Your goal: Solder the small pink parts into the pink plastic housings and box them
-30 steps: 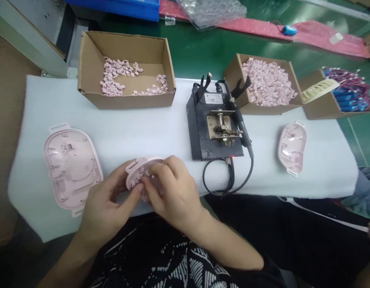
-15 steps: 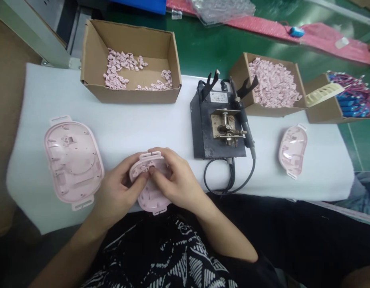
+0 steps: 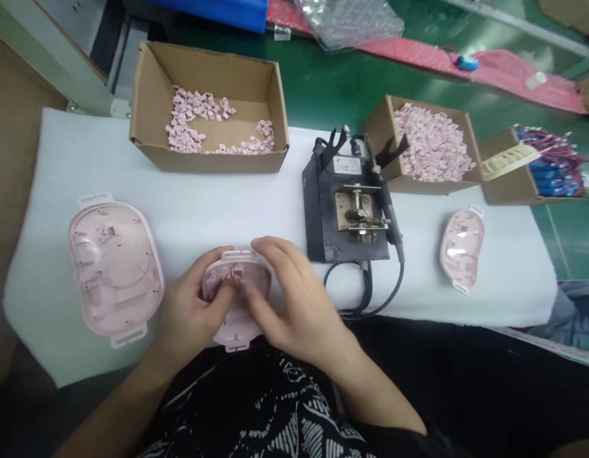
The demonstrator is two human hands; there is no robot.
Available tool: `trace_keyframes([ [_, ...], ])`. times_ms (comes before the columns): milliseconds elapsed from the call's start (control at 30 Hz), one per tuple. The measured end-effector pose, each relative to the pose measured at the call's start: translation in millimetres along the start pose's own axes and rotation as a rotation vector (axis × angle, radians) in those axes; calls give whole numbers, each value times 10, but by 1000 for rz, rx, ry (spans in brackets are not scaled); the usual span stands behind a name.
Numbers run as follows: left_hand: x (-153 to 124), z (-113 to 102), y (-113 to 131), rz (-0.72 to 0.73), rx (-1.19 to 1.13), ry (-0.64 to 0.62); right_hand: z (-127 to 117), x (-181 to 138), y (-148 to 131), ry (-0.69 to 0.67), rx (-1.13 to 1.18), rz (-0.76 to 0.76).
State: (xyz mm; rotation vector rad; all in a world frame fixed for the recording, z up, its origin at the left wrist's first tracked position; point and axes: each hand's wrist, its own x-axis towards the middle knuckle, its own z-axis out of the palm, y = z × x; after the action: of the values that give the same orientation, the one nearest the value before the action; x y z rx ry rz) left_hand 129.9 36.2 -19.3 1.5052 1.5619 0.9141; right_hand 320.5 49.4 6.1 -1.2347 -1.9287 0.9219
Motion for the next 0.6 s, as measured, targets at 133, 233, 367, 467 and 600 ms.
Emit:
trace_keyframes([
  [133, 87, -11, 14, -26, -11, -12, -819, 69, 276, 429, -327, -102],
  [233, 186, -1, 56, -53, -25, 15, -1416, 260, 564, 452, -562, 98],
  [367, 251, -5, 92, -103, -4, 31, -1721, 497, 817, 134, -565, 235],
  [467, 252, -22, 74, -142, 4, 27, -1737, 549, 857, -5, -458, 197],
  [600, 256, -33, 55, -149, -22, 20, -1798, 402, 659, 98, -291, 54],
])
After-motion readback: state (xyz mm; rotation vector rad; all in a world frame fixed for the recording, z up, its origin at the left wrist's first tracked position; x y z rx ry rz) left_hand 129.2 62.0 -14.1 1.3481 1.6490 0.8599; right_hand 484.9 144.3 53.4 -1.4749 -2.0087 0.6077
